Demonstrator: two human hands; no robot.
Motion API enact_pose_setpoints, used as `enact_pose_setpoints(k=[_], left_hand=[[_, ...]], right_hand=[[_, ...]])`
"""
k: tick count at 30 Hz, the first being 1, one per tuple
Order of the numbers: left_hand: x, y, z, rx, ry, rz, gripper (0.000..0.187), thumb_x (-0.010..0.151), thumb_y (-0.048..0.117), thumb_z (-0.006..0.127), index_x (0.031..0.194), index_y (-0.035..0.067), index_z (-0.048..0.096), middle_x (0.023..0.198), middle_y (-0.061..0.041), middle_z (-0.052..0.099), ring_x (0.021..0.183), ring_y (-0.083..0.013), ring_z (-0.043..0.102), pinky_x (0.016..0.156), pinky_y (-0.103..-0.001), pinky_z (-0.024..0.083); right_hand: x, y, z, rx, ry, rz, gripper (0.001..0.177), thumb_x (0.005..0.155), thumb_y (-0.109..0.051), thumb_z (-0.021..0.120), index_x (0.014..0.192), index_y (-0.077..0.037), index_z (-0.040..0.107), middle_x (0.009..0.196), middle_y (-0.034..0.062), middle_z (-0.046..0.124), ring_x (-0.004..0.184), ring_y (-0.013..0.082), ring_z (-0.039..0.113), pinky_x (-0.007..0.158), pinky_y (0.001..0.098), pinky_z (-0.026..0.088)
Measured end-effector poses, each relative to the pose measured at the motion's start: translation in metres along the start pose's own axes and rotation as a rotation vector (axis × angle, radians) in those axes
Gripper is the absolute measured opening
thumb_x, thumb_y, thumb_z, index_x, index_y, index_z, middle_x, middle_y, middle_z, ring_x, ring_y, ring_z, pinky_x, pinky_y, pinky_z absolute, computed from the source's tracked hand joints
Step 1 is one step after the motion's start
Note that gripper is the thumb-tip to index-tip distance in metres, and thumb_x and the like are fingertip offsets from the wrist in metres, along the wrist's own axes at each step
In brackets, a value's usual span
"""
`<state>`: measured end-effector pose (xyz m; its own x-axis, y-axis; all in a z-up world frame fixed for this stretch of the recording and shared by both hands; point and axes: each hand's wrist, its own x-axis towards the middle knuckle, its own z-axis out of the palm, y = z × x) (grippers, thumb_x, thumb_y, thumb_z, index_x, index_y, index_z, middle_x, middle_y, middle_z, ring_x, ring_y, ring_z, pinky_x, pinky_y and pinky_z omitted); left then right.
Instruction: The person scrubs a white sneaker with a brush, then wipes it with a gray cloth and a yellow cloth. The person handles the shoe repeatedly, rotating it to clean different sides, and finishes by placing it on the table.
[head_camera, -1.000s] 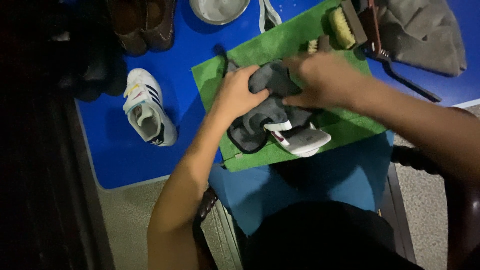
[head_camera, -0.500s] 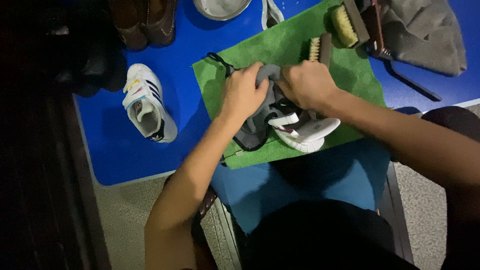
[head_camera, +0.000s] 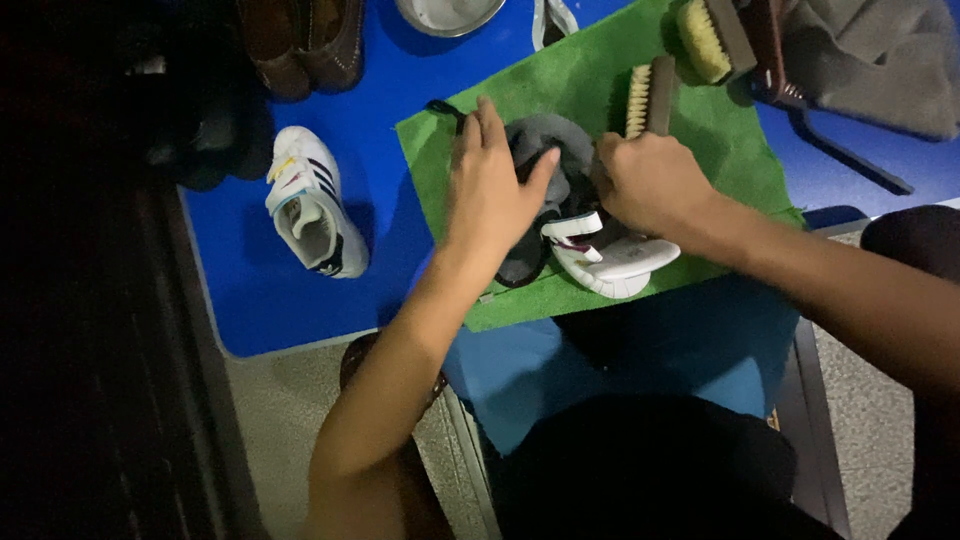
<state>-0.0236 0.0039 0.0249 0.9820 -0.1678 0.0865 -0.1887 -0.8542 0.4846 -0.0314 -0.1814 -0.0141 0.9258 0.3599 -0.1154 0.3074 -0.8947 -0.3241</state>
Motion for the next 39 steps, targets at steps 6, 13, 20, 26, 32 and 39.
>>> enact_pose_setpoints(k=[6,13,20,26,32,39], left_hand=[[-0.028,-0.031,0.016,0.012,0.154,0.671,0.041,0.087,0.003,0.053,0.128,0.000,0.048,0.123,-0.018,0.048,0.118,-0.0402,0.045,0.095,-0.046,0.043],[-0.021,-0.038,-0.004,-0.077,-0.191,0.711,0.034,0.078,-0.008,0.050,0.110,0.000,0.061,0.117,-0.015,0.056,0.120,-0.0342,0.046,0.096,-0.042,0.042],[-0.026,-0.041,-0.019,-0.429,-0.328,0.568,0.025,0.084,-0.007,0.057,0.108,-0.004,0.064,0.122,-0.025,0.056,0.118,-0.0453,0.047,0.098,-0.054,0.039],[-0.030,-0.023,-0.037,-0.693,-0.274,0.386,0.036,0.097,0.026,0.045,0.125,0.005,0.052,0.130,-0.013,0.054,0.125,-0.0253,0.050,0.110,-0.037,0.037],[-0.032,-0.029,-0.015,-0.156,-0.517,0.542,0.062,0.067,-0.010,0.059,0.127,0.003,0.049,0.133,-0.013,0.048,0.135,-0.0358,0.030,0.108,-0.060,0.017],[-0.029,-0.039,0.024,0.078,-0.269,0.696,0.050,0.054,-0.007,0.078,0.100,0.006,0.064,0.096,-0.007,0.065,0.118,-0.0283,0.048,0.110,-0.059,0.013]], right_hand=[[0.000,-0.002,-0.019,0.221,-0.050,-0.025,0.031,0.089,-0.023,0.056,0.093,0.008,0.060,0.083,0.0328,0.063,0.083,0.0524,0.062,0.060,0.0556,0.050],[-0.004,-0.003,-0.057,0.372,-0.259,0.109,0.029,0.086,-0.023,0.065,0.090,0.005,0.062,0.077,0.0275,0.063,0.074,0.0438,0.065,0.058,0.0462,0.048],[0.008,0.017,-0.066,0.490,-0.223,-0.040,0.032,0.099,-0.022,0.048,0.080,0.001,0.060,0.060,0.0172,0.060,0.058,0.0313,0.065,0.055,0.0357,0.048],[0.004,0.015,-0.099,0.190,-0.485,-0.030,0.033,0.092,-0.036,0.051,0.080,-0.009,0.067,0.061,0.0055,0.062,0.053,0.0159,0.060,0.056,0.0324,0.046],[-0.005,-0.010,-0.064,0.118,-0.458,0.123,0.042,0.079,-0.037,0.071,0.087,0.004,0.068,0.084,0.0274,0.068,0.083,0.0425,0.068,0.063,0.0461,0.055],[-0.001,0.015,-0.002,-0.079,-0.286,0.072,0.038,0.070,-0.040,0.073,0.079,-0.003,0.071,0.071,0.0220,0.067,0.068,0.0411,0.068,0.054,0.0464,0.054]])
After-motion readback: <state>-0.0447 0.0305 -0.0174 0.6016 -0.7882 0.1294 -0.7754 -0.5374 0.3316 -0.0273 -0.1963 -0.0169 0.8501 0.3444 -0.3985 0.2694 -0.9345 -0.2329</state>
